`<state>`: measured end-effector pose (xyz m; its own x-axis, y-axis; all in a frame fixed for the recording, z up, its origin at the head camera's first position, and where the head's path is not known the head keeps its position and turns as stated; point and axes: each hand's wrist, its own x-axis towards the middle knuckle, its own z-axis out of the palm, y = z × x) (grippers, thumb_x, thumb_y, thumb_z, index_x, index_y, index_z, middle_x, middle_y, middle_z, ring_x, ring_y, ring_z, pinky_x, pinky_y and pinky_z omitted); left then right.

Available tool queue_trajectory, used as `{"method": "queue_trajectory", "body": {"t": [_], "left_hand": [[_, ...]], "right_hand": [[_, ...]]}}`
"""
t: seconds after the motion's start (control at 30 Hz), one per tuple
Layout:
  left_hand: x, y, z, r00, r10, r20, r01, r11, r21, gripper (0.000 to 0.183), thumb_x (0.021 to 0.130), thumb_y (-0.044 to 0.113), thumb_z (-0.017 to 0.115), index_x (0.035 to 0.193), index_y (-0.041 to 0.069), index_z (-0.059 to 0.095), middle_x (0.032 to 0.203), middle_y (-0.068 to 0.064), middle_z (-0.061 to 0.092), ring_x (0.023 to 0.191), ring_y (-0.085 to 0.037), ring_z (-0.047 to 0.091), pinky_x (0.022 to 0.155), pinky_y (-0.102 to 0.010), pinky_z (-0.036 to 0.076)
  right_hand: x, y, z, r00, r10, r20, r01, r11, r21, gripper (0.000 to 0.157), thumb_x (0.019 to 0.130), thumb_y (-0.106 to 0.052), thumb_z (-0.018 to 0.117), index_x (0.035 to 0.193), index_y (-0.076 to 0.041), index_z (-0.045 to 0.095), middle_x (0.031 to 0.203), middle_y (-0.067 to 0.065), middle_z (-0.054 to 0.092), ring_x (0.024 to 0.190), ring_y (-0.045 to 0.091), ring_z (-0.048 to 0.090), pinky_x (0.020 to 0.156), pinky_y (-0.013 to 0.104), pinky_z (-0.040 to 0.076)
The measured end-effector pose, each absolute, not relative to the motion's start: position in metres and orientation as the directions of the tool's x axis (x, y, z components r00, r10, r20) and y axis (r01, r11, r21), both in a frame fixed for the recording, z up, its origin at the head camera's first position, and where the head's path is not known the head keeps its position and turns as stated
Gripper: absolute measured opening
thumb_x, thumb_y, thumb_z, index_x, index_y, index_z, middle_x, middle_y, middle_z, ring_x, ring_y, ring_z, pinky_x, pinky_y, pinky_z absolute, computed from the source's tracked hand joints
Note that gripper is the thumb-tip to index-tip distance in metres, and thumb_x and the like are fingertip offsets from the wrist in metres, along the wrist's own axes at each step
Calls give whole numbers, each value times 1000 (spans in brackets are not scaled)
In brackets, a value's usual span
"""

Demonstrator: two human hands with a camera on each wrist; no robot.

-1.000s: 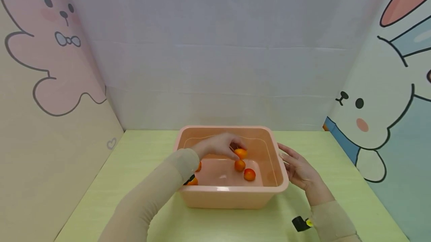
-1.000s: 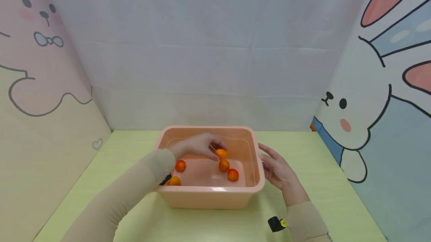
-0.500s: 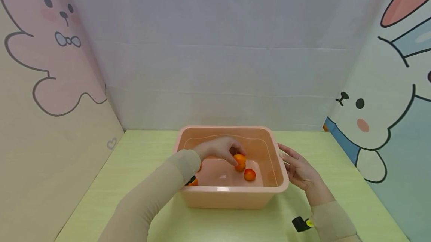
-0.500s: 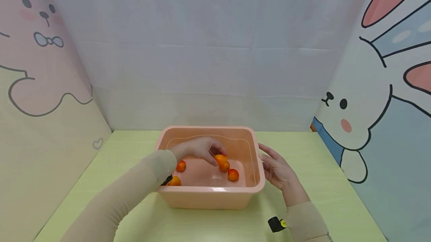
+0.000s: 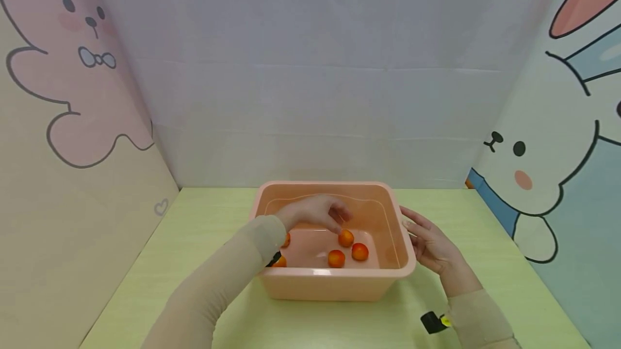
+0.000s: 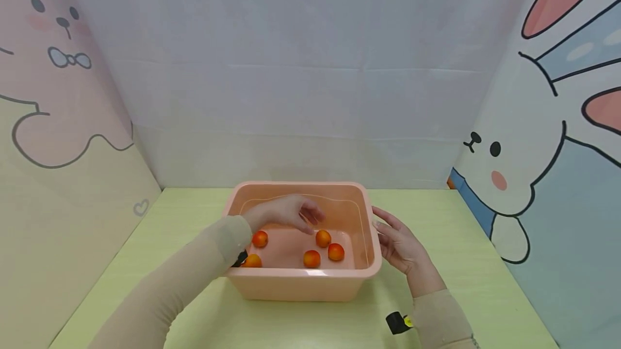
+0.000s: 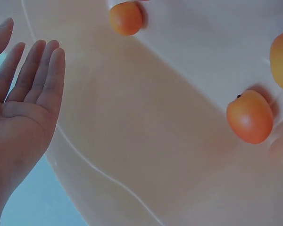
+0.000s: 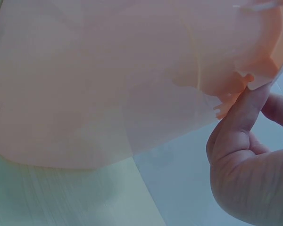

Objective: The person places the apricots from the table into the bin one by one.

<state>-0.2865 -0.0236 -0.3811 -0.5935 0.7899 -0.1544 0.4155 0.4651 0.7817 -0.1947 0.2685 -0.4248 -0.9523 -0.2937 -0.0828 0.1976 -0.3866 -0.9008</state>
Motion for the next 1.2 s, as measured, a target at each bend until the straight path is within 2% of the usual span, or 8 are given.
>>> {"method": "queue_trajectory", "body": {"t": [0.37,0.57,0.67,0.87,1.07,1.2], "left_hand": [[-282,-34,-353,-589,808,-10,455,342,822,46,90,6,73,132,-1,59,128,-16,62,116,-29,60,94,-26,51],[-271,-48,-326,-611,788,76,493,304,815,45,90,9,73,133,6,59,127,-7,63,114,-20,61,96,-27,50],[-264,-54,-311,-613,783,109,512,288,809,48,90,11,74,136,7,58,127,-5,63,115,-19,60,97,-30,50],[-252,-67,-288,-604,774,189,586,272,763,50,89,14,74,136,7,58,128,-6,63,117,-25,59,102,-42,47],[-244,-81,-278,-613,746,261,650,288,703,50,88,16,76,135,8,59,129,-4,63,115,-21,60,101,-36,48],[-239,-94,-274,-643,701,307,665,311,679,51,88,16,77,135,9,60,130,-3,63,116,-26,60,101,-37,48]], "right_hand": [[-194,269,-425,-949,-311,-59,188,-405,-895,30,106,-14,46,123,-28,67,108,0,71,88,13,70,71,25,58],[-193,269,-425,-944,-326,-44,185,-415,-891,31,106,-13,46,123,-28,67,108,0,71,87,13,70,68,23,57],[-193,268,-425,-945,-323,-45,184,-416,-891,31,106,-13,46,123,-28,67,108,0,71,88,13,70,69,24,57],[-193,268,-424,-949,-312,-54,184,-405,-896,31,106,-13,46,123,-28,67,108,0,71,88,13,70,69,23,57],[-192,268,-425,-947,-318,-52,187,-411,-892,31,106,-13,46,122,-28,67,108,0,71,87,13,70,70,24,58],[-193,268,-425,-944,-326,-42,184,-417,-890,31,106,-12,46,123,-28,67,108,0,71,87,13,70,71,25,58]]}}
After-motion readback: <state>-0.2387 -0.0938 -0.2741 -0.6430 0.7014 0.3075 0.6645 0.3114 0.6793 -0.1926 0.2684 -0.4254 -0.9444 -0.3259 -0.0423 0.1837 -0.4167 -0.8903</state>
